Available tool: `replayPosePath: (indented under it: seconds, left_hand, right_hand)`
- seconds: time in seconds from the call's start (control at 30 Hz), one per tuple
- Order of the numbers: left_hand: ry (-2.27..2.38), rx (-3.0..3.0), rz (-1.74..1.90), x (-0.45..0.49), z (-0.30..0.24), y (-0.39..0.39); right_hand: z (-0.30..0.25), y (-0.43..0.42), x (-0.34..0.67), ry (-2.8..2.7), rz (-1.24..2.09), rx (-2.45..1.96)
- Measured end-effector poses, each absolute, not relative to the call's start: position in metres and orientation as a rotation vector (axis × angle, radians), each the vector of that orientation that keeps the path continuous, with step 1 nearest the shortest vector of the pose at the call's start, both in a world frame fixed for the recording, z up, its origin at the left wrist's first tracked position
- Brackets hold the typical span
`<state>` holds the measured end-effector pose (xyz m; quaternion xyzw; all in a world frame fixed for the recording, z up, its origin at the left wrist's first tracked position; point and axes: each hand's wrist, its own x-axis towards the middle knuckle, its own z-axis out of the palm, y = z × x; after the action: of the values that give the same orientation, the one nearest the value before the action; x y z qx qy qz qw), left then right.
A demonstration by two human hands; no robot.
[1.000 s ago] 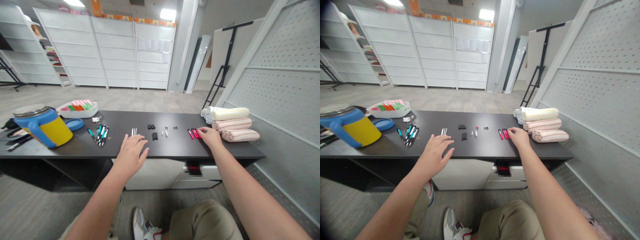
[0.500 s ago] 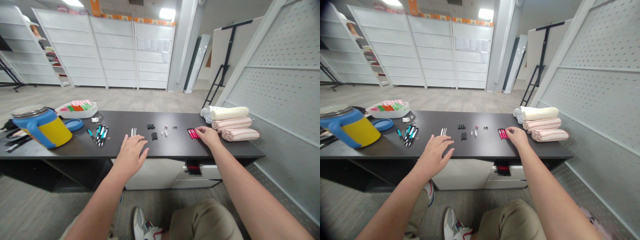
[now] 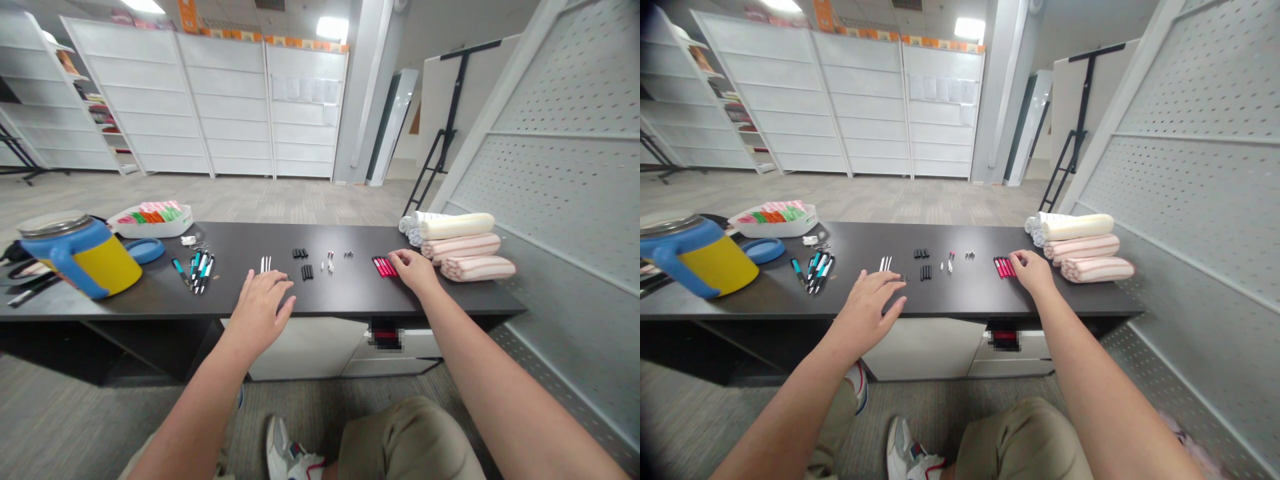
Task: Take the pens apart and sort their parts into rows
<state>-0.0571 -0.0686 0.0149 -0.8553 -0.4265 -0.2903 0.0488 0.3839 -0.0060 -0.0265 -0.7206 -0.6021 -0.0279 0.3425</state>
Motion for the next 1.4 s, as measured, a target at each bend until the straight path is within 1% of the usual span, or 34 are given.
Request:
replayPosePath:
  seconds: [0.27, 0.5, 0.7, 0.83, 0.93, 1.17, 1.4]
  left_hand:
    - [-1.320, -2.556, -0.910, -0.064, 0.018, -0.065]
    - [-1.564, -2.275, -0.920, -0.110, 0.025, -0.048]
    - [-2.049, -1.926, -0.655, -0.156, 0.027, -0.037]
    - [-2.208, -1.794, -0.513, -0.166, 0.028, -0.036]
    - [-2.241, -1.827, -0.448, -0.164, 0.028, -0.037]
    - [-2.239, -1.766, -0.435, -0.162, 0.024, -0.038]
    - [-2.206, -1.839, -0.405, -0.157, 0.020, -0.035]
  right_hand:
    - [-0.019, -0.011, 0.379, -1.584, -0.187, -1.824]
    - [-0.021, -0.013, 0.379, -1.511, -0.197, -1.861]
    - [-0.025, -0.012, 0.382, -1.548, -0.255, -1.778]
    - [-0.026, -0.012, 0.383, -1.553, -0.251, -1.808]
    - [-0.026, -0.012, 0.384, -1.553, -0.239, -1.831]
    - [-0.027, -0.011, 0.384, -1.536, -0.224, -1.855]
    - [-0.026, -0.012, 0.383, -1.532, -0.225, -1.857]
